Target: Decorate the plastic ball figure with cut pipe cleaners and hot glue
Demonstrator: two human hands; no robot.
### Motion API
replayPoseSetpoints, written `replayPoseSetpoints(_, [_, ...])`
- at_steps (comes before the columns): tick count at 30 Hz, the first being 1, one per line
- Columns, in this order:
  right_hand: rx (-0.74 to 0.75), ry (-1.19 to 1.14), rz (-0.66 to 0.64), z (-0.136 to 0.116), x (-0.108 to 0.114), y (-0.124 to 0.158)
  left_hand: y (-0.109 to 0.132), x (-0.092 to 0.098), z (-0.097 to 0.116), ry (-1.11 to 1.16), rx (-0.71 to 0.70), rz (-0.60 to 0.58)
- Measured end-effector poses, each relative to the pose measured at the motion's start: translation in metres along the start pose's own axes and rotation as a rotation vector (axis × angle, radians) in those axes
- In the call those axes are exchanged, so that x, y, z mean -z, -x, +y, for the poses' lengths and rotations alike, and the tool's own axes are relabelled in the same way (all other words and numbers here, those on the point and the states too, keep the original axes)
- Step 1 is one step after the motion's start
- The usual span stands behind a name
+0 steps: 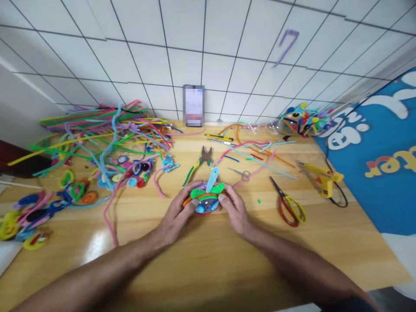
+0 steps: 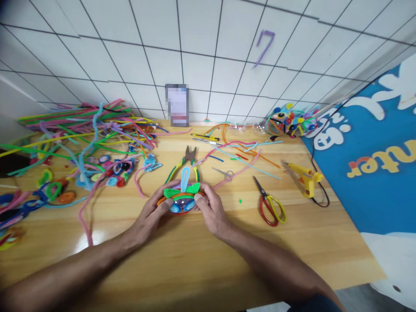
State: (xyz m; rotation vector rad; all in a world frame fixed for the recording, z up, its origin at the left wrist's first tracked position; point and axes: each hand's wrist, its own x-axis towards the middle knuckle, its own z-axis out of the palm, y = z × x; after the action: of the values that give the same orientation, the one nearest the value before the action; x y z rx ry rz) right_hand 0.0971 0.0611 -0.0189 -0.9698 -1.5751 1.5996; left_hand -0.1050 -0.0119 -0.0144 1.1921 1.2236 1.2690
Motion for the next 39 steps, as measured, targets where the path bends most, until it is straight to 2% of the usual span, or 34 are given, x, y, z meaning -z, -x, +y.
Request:
replayPoseSetpoints(10, [-0.019, -0.04, 0.006, 0.0009, -0.0013, 0.0, -0.0005, 0.0027, 0.0018, -0.047, -0.036, -0.043])
replayPoseSetpoints(39, [-0.017, -0.058, 0.004, -0.0023, -0.0023, -0.0012, -0.0005, 0.0021, -0.0002, -0.064, -0.045, -0.029])
